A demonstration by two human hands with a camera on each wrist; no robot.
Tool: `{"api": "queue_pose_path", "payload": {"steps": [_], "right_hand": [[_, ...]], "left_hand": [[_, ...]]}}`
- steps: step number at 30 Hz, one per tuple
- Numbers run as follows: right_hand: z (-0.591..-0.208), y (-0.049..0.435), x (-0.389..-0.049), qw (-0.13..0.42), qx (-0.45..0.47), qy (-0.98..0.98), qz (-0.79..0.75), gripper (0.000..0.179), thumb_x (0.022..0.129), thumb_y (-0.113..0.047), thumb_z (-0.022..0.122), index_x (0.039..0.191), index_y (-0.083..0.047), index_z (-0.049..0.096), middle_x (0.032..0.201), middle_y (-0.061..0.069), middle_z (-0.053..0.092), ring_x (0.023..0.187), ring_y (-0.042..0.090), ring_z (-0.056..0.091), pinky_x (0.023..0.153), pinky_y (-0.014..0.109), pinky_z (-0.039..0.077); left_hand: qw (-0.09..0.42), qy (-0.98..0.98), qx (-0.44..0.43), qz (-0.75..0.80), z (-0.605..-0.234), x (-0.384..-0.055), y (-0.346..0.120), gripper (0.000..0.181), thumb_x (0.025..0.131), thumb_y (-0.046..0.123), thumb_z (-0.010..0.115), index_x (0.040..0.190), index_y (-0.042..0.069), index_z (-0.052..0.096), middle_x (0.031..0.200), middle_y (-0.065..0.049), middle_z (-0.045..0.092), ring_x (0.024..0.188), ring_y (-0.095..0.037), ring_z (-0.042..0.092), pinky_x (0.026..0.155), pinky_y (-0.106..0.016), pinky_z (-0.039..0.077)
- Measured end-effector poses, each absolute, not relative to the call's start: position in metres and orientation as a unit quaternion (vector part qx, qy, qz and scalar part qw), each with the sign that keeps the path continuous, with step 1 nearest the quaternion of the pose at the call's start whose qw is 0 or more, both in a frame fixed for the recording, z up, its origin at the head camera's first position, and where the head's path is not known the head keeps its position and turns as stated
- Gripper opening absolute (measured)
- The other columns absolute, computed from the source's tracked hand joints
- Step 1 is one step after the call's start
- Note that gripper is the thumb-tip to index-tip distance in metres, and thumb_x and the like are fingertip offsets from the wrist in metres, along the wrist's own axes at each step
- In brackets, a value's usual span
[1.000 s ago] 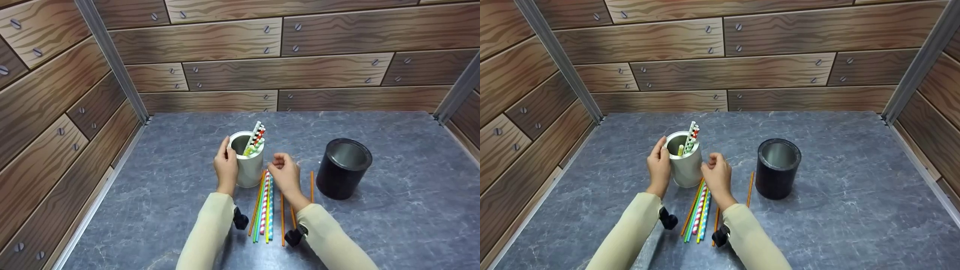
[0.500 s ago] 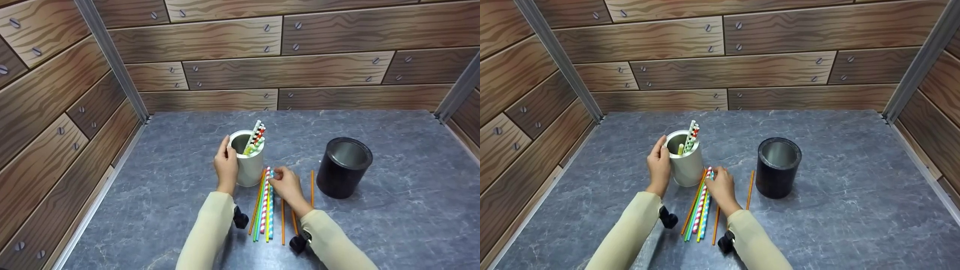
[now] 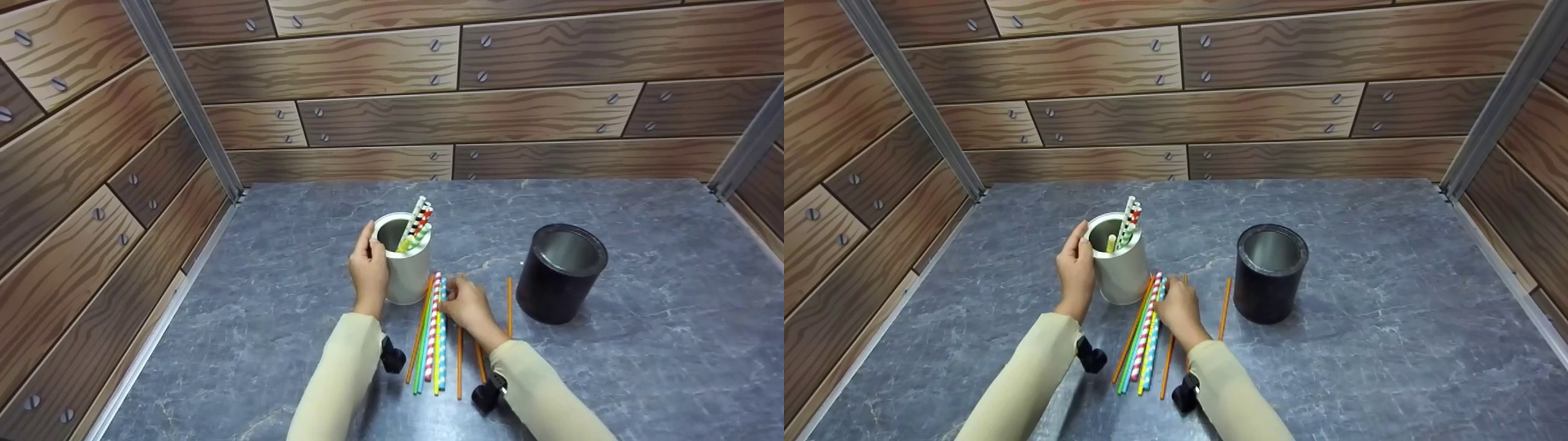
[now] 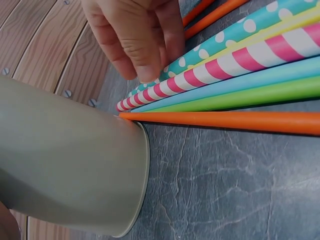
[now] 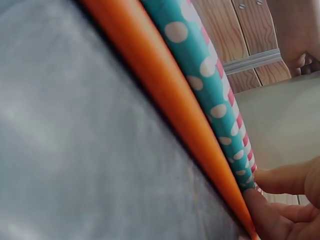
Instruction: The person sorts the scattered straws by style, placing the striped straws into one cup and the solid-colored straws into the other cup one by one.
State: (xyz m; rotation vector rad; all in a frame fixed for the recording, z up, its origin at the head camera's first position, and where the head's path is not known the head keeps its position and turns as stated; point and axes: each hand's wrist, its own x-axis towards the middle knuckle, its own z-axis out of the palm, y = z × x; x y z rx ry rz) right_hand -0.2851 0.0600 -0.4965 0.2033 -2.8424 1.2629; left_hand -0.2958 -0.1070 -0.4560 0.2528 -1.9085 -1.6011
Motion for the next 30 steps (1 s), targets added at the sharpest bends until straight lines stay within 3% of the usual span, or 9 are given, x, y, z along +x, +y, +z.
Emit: {"api": "queue_pose_path", "payload": {"steps": [3,5,11,13,18,25,28,30], "right_hand": [[-0.496,0.060,-0.286,0.014,0.075,-0.915,0.396,0.033,0.063,-0.003,0.072,0.092,0.005,0.060,0.072,0.005,0.058,0.068,0.021,0.052,0.065,0.033,0.044],[-0.494,0.060,-0.287,0.006,0.077,-0.919,0.387,0.031,0.063,-0.003,0.070,0.091,0.004,0.060,0.071,0.005,0.057,0.067,0.021,0.052,0.064,0.033,0.043],[-0.489,0.058,-0.293,-0.047,0.070,-0.935,0.344,0.028,0.066,-0.006,0.068,0.092,0.003,0.061,0.079,0.011,0.061,0.072,0.026,0.053,0.066,0.038,0.045],[-0.488,0.057,-0.294,-0.051,0.067,-0.939,0.332,0.033,0.065,-0.008,0.069,0.095,0.004,0.062,0.086,0.015,0.063,0.077,0.029,0.055,0.070,0.041,0.047],[-0.489,0.054,-0.296,-0.048,0.051,-0.942,0.328,0.041,0.063,-0.013,0.071,0.097,0.007,0.061,0.091,0.020,0.064,0.083,0.034,0.057,0.076,0.044,0.048],[-0.485,0.048,-0.300,-0.041,0.080,-0.961,0.262,0.036,0.061,-0.016,0.073,0.085,0.008,0.062,0.089,0.023,0.062,0.087,0.039,0.057,0.077,0.046,0.047],[-0.484,0.047,-0.301,-0.056,0.073,-0.963,0.252,0.038,0.062,-0.017,0.074,0.088,0.008,0.062,0.094,0.024,0.063,0.092,0.041,0.057,0.080,0.047,0.047],[-0.483,0.046,-0.301,-0.064,0.067,-0.964,0.248,0.041,0.062,-0.017,0.074,0.092,0.008,0.060,0.092,0.023,0.063,0.090,0.040,0.057,0.080,0.046,0.047]], "left_hand": [[0.300,-0.726,0.097,-0.611,-0.455,-0.295,-0.107,0.039,0.092,0.010,0.042,0.129,0.013,0.056,0.074,-0.012,0.061,0.056,-0.008,0.038,0.057,-0.024,0.036],[0.294,-0.727,0.096,-0.614,-0.455,-0.295,-0.107,0.040,0.093,0.011,0.042,0.130,0.014,0.055,0.068,-0.010,0.056,0.051,-0.010,0.032,0.055,-0.025,0.033],[0.305,-0.727,0.093,-0.608,-0.455,-0.295,-0.107,0.039,0.092,0.010,0.043,0.129,0.012,0.055,0.092,-0.011,0.065,0.054,-0.010,0.035,0.058,-0.025,0.036],[0.308,-0.727,0.094,-0.606,-0.455,-0.296,-0.108,0.039,0.092,0.010,0.043,0.129,0.012,0.056,0.095,-0.012,0.066,0.056,-0.011,0.037,0.060,-0.026,0.036],[0.310,-0.728,0.097,-0.604,-0.455,-0.296,-0.108,0.039,0.091,0.010,0.043,0.128,0.011,0.057,0.120,-0.007,0.062,0.069,-0.012,0.047,0.068,-0.027,0.041],[0.317,-0.722,0.098,-0.607,-0.455,-0.299,-0.107,0.039,0.091,0.009,0.044,0.127,0.010,0.057,0.126,-0.005,0.059,0.092,-0.016,0.056,0.080,-0.031,0.045],[0.315,-0.723,0.098,-0.608,-0.456,-0.299,-0.107,0.039,0.091,0.009,0.044,0.128,0.009,0.057,0.126,-0.005,0.059,0.088,-0.015,0.056,0.078,-0.030,0.045],[0.313,-0.723,0.096,-0.608,-0.458,-0.298,-0.107,0.039,0.091,0.010,0.044,0.128,0.010,0.057,0.123,-0.006,0.060,0.077,-0.014,0.053,0.073,-0.029,0.044]]}}
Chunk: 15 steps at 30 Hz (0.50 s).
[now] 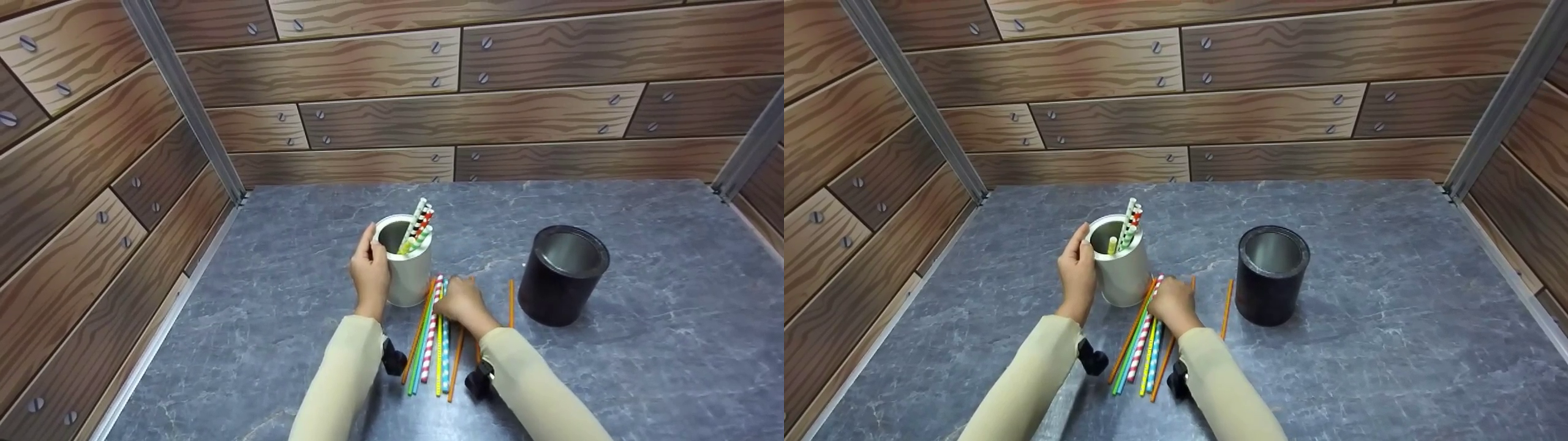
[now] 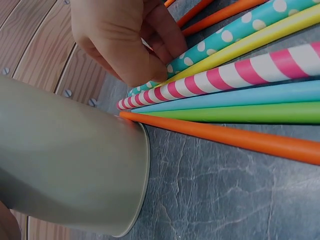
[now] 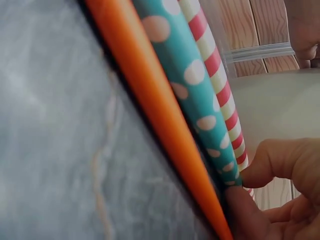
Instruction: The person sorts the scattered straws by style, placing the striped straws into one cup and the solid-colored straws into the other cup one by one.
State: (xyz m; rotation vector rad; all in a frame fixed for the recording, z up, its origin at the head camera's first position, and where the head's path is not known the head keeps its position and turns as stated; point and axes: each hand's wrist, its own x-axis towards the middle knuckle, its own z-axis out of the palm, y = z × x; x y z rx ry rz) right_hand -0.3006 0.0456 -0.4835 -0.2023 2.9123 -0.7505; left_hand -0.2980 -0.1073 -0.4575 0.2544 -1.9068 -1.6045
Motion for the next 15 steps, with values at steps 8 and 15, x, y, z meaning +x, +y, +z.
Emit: {"api": "queue_pose_path", "payload": {"steps": [8,15], "right_hand": [[-0.4831,0.0401,-0.3007,0.063,-0.079,0.974,-0.201,0.048,0.063,-0.016,0.066,0.101,0.009,0.052,0.085,0.019,0.063,0.079,0.036,0.059,0.076,0.045,0.048],[-0.4804,0.0478,-0.3076,0.122,-0.021,0.946,-0.300,0.052,0.066,-0.013,0.064,0.110,0.008,0.049,0.093,0.018,0.059,0.073,0.029,0.055,0.068,0.038,0.050]], "left_hand": [[0.318,-0.726,0.103,-0.601,-0.4577,-0.2972,-0.1075,0.039,0.091,0.010,0.044,0.127,0.009,0.057,0.121,-0.006,0.062,0.072,-0.014,0.049,0.069,-0.027,0.041],[0.317,-0.729,0.103,-0.598,-0.4568,-0.2973,-0.1070,0.039,0.091,0.009,0.044,0.127,0.009,0.057,0.112,-0.009,0.065,0.064,-0.012,0.044,0.065,-0.026,0.039]]}}
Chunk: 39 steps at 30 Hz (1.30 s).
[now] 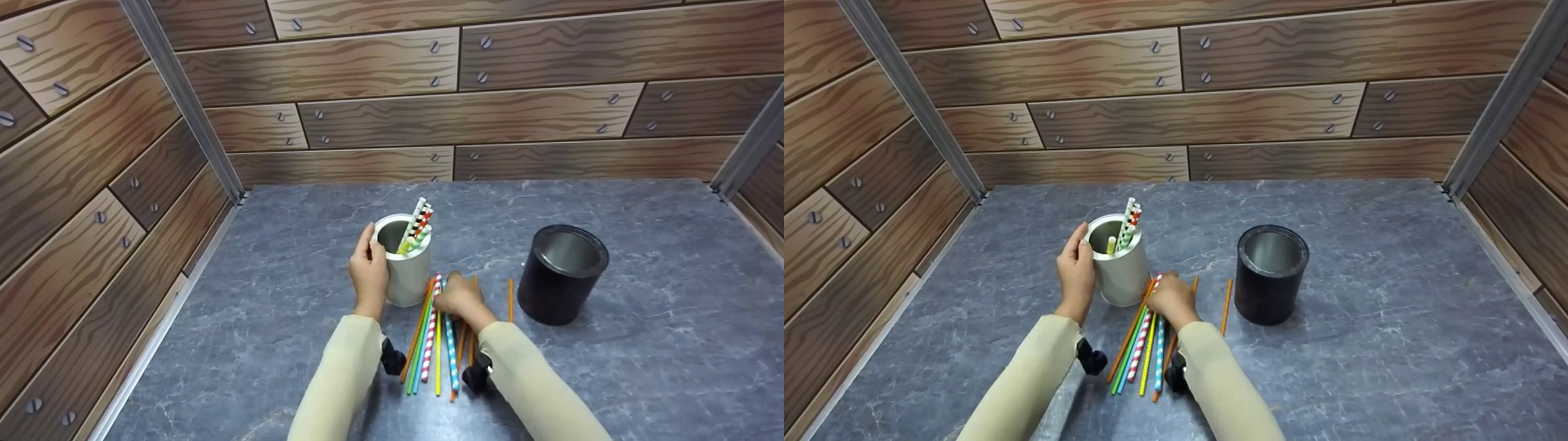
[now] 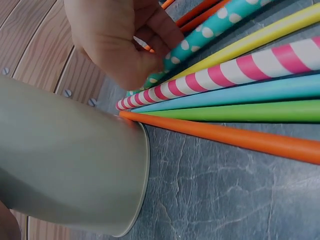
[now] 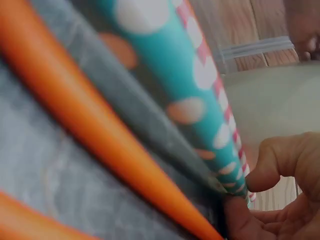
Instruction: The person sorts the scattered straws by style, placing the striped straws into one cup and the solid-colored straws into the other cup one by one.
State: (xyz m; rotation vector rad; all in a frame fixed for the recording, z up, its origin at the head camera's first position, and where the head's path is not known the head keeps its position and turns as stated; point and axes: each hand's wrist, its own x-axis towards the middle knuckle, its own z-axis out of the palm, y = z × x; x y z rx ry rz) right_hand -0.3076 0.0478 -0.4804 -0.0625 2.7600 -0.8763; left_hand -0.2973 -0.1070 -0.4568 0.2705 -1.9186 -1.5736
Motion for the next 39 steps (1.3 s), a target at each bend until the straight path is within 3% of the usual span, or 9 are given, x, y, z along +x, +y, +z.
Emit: {"api": "queue_pose_path", "payload": {"steps": [3,5,9,14,23,31,39], "right_hand": [[-0.480,0.053,-0.310,0.157,0.011,0.900,-0.407,0.044,0.067,-0.006,0.061,0.107,0.007,0.048,0.091,0.015,0.053,0.062,0.022,0.050,0.052,0.031,0.048],[-0.480,0.056,-0.310,0.181,0.033,0.860,-0.476,0.044,0.068,-0.002,0.058,0.109,0.006,0.045,0.088,0.013,0.049,0.055,0.017,0.047,0.045,0.026,0.045],[-0.483,0.062,-0.312,0.215,0.060,0.803,-0.552,0.045,0.070,0.002,0.052,0.113,0.004,0.041,0.083,0.008,0.045,0.053,0.012,0.042,0.043,0.022,0.041],[-0.487,0.066,-0.313,0.225,0.061,0.759,-0.608,0.050,0.074,0.000,0.051,0.121,0.006,0.037,0.085,0.008,0.049,0.057,0.013,0.049,0.048,0.024,0.044],[-0.486,0.070,-0.313,0.192,0.047,0.701,-0.685,0.063,0.076,-0.002,0.049,0.133,0.013,0.028,0.093,0.012,0.055,0.061,0.010,0.054,0.051,0.023,0.047],[-0.469,0.069,-0.314,0.146,0.051,0.682,-0.715,0.055,0.074,0.000,0.044,0.127,0.011,0.035,0.075,0.004,0.053,0.058,0.009,0.053,0.051,0.022,0.047],[-0.446,0.069,-0.312,0.099,0.053,0.672,-0.732,0.053,0.073,0.003,0.042,0.126,0.010,0.038,0.085,0.007,0.051,0.056,0.011,0.051,0.049,0.022,0.047]], "left_hand": [[0.318,-0.729,0.100,-0.598,-0.456,-0.297,-0.108,0.039,0.090,0.008,0.043,0.128,0.009,0.057,0.092,-0.013,0.065,0.058,-0.011,0.038,0.060,-0.026,0.036],[0.318,-0.727,0.101,-0.600,-0.456,-0.297,-0.108,0.039,0.090,0.008,0.044,0.127,0.009,0.057,0.089,-0.013,0.064,0.058,-0.011,0.038,0.060,-0.025,0.036],[0.316,-0.726,0.102,-0.603,-0.456,-0.297,-0.108,0.039,0.090,0.008,0.045,0.127,0.007,0.057,0.106,-0.009,0.066,0.061,-0.011,0.040,0.062,-0.026,0.037],[0.316,-0.727,0.102,-0.601,-0.457,-0.297,-0.107,0.039,0.091,0.008,0.045,0.127,0.008,0.057,0.113,-0.009,0.065,0.064,-0.012,0.043,0.064,-0.026,0.038],[0.308,-0.727,0.105,-0.605,-0.456,-0.296,-0.107,0.039,0.091,0.009,0.044,0.128,0.010,0.057,0.121,-0.006,0.062,0.068,-0.012,0.045,0.066,-0.026,0.039],[0.308,-0.724,0.106,-0.608,-0.454,-0.296,-0.107,0.039,0.091,0.009,0.044,0.128,0.009,0.056,0.126,-0.006,0.059,0.084,-0.015,0.053,0.076,-0.029,0.043],[0.317,-0.719,0.101,-0.611,-0.456,-0.298,-0.107,0.039,0.090,0.008,0.045,0.127,0.007,0.057,0.125,-0.007,0.059,0.087,-0.016,0.054,0.077,-0.029,0.044]]}}
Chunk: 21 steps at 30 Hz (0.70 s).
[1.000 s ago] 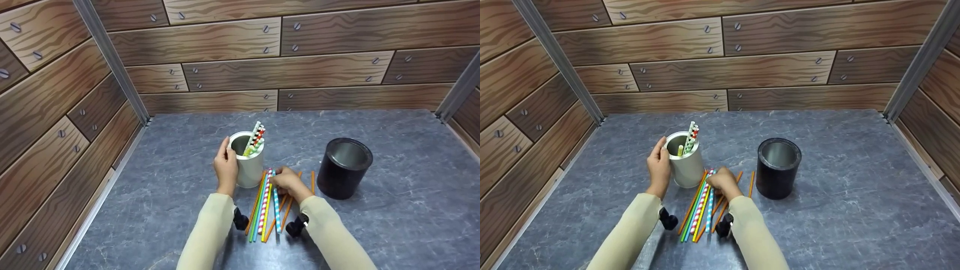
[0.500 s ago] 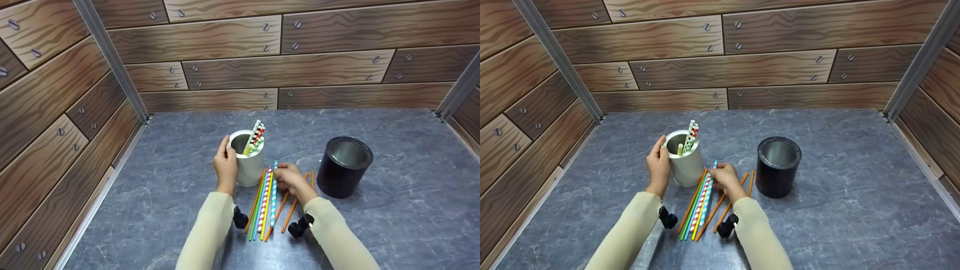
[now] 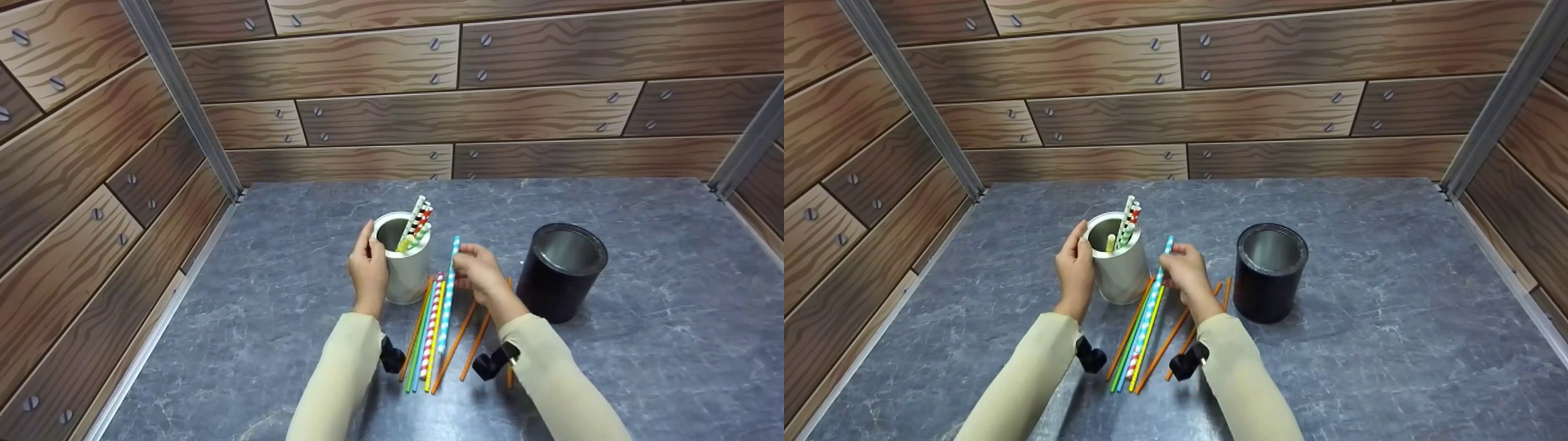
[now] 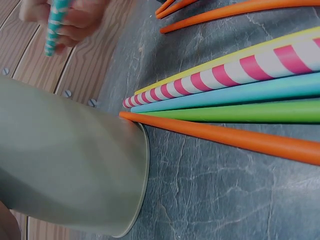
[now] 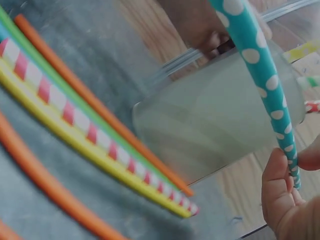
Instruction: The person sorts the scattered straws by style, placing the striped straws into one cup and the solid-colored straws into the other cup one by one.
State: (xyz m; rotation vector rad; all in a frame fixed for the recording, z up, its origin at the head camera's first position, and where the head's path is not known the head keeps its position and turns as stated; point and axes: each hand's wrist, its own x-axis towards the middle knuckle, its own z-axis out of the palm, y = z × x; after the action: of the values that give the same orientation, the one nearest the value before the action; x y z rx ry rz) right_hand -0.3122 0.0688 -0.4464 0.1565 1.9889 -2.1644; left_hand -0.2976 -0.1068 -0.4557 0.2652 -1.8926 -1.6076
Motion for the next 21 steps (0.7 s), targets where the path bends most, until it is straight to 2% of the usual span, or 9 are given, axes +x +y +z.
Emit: {"api": "queue_pose_path", "payload": {"steps": [4,8,10,12,17,18,21], "right_hand": [[-0.431,0.069,-0.312,0.071,0.048,0.646,-0.758,0.054,0.072,0.005,0.042,0.125,0.011,0.037,0.080,0.005,0.051,0.053,0.010,0.051,0.049,0.021,0.047],[-0.416,0.070,-0.311,0.041,0.032,0.626,-0.778,0.049,0.073,0.008,0.040,0.122,0.010,0.038,0.080,0.004,0.049,0.051,0.009,0.051,0.050,0.021,0.048],[-0.409,0.070,-0.309,0.022,0.021,0.620,-0.784,0.044,0.074,0.009,0.040,0.118,0.008,0.038,0.080,0.003,0.047,0.050,0.008,0.050,0.050,0.021,0.048],[-0.403,0.070,-0.308,0.003,0.013,0.613,-0.790,0.042,0.074,0.009,0.040,0.116,0.006,0.038,0.080,0.003,0.046,0.052,0.008,0.049,0.050,0.021,0.048],[-0.387,0.070,-0.306,-0.052,0.007,0.602,-0.797,0.039,0.074,0.011,0.042,0.112,0.004,0.040,0.079,0.003,0.046,0.055,0.008,0.048,0.050,0.021,0.048],[-0.384,0.070,-0.305,-0.065,0.006,0.597,-0.799,0.038,0.074,0.011,0.042,0.111,0.003,0.041,0.077,0.003,0.047,0.055,0.008,0.049,0.050,0.021,0.048],[-0.376,0.069,-0.302,-0.100,-0.001,0.576,-0.811,0.036,0.073,0.013,0.043,0.106,0.000,0.042,0.075,0.002,0.047,0.053,0.008,0.048,0.049,0.021,0.048]], "left_hand": [[0.317,-0.717,0.100,-0.612,-0.457,-0.298,-0.107,0.039,0.090,0.009,0.045,0.127,0.007,0.057,0.125,-0.007,0.059,0.089,-0.015,0.055,0.078,-0.029,0.044],[0.313,-0.721,0.097,-0.611,-0.456,-0.296,-0.107,0.039,0.091,0.009,0.044,0.127,0.009,0.057,0.103,-0.012,0.066,0.068,-0.012,0.049,0.067,-0.027,0.042],[0.311,-0.723,0.096,-0.610,-0.456,-0.295,-0.107,0.038,0.091,0.009,0.044,0.127,0.011,0.057,0.089,-0.012,0.065,0.059,-0.010,0.040,0.061,-0.025,0.038],[0.313,-0.724,0.095,-0.608,-0.455,-0.295,-0.107,0.038,0.091,0.009,0.044,0.127,0.011,0.057,0.085,-0.011,0.064,0.055,-0.009,0.035,0.059,-0.025,0.036],[0.311,-0.728,0.093,-0.604,-0.456,-0.295,-0.107,0.039,0.092,0.009,0.043,0.128,0.011,0.056,0.060,-0.003,0.051,0.051,-0.009,0.032,0.055,-0.025,0.033],[0.309,-0.728,0.093,-0.604,-0.457,-0.295,-0.108,0.039,0.092,0.010,0.043,0.128,0.011,0.056,0.056,-0.002,0.045,0.050,-0.009,0.031,0.054,-0.025,0.033],[0.308,-0.727,0.095,-0.606,-0.457,-0.296,-0.108,0.039,0.092,0.010,0.043,0.128,0.011,0.056,0.055,0.002,0.042,0.051,-0.008,0.032,0.054,-0.025,0.033]]}}
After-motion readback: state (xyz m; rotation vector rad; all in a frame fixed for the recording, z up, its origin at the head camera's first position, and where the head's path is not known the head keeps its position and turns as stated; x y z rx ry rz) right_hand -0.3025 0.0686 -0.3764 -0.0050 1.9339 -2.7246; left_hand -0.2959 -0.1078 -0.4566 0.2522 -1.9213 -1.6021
